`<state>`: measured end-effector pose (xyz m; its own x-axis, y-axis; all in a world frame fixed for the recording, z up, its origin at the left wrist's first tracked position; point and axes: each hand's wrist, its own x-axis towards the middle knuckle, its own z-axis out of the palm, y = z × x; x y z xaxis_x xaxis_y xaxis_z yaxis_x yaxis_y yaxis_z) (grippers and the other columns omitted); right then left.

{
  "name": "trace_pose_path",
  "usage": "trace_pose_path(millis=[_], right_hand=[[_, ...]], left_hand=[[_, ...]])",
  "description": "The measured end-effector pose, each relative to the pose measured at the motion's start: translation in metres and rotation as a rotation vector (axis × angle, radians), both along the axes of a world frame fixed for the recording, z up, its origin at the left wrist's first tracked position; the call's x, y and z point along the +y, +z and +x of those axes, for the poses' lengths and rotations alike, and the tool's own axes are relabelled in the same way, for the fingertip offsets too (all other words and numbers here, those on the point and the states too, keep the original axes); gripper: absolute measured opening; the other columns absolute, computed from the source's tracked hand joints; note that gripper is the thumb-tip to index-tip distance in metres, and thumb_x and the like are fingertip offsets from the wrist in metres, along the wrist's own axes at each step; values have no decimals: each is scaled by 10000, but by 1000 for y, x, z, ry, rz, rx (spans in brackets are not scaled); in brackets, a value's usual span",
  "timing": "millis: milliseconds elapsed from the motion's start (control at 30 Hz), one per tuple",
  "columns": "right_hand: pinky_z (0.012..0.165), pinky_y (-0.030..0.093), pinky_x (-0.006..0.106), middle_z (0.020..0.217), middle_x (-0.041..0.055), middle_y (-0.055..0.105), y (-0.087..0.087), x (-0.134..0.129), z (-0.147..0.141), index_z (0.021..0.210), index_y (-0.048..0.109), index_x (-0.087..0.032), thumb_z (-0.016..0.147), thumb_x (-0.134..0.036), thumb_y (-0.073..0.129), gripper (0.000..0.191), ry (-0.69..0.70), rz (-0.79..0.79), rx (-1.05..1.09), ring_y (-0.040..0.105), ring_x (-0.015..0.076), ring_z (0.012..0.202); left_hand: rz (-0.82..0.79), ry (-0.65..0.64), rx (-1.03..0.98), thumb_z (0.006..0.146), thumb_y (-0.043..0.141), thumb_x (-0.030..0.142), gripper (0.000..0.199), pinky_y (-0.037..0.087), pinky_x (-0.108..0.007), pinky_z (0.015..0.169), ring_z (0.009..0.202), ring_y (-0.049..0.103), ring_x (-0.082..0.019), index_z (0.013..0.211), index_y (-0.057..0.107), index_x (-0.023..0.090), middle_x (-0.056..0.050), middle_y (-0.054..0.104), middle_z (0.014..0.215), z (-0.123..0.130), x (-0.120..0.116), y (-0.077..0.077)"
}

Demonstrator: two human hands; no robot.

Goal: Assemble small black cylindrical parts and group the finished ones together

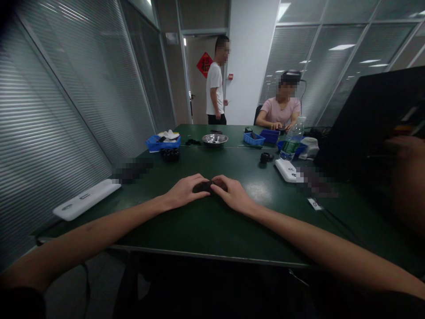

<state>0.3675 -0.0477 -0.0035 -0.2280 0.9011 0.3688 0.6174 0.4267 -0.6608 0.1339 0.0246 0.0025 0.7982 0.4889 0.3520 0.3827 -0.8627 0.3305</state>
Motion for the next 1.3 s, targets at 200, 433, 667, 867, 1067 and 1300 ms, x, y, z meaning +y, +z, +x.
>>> trace_pose_path(millis=[200,433,667,867,1067,1300], right_hand=[[864,575,389,1136,61,724,1,-1,1,1230,650,-240,952,-344,659,297,55,-23,9,702,216,985],[796,581,378,1199,72,671,0,-3,3,1265,616,-243,918,-292,686,358,63,-11,-12,687,198,902],[828,607,410,1166,74,651,-1,-1,3,1256,604,-237,903,-340,700,380,-6,17,27,672,223,953],[913,595,413,1263,80,579,-9,4,8,1323,629,-253,889,-299,691,441,-32,41,-39,658,226,1047],[932,552,430,1153,84,656,-4,4,4,1200,669,-197,880,-297,710,338,-77,25,-166,652,241,1038],[1119,405,586,1457,186,566,-9,4,4,1468,500,-165,879,-569,675,736,-171,14,-361,521,373,1347]], left_hand=[[-1,-4,-1,975,641,463,399,538,-348,852,1014,639,-224,1293,625,222,-64,631,1167,-1,-1,1],[-31,4,15,979,635,455,397,542,-345,843,1020,641,-228,1284,627,203,-66,631,1183,-1,-3,4],[-47,22,-33,980,627,468,383,535,-385,907,1057,654,-247,1267,651,215,-73,674,1178,-1,0,5],[-222,94,-188,994,589,428,353,534,-371,989,1149,678,-236,1280,604,222,-63,708,1253,-1,4,2],[-282,102,-72,1044,454,450,360,541,-393,939,1105,698,-250,1298,510,201,-99,717,1203,0,11,-7],[-131,257,130,882,513,786,948,291,-544,1214,1525,306,-394,1556,337,143,-216,335,1638,-4,21,-14]])
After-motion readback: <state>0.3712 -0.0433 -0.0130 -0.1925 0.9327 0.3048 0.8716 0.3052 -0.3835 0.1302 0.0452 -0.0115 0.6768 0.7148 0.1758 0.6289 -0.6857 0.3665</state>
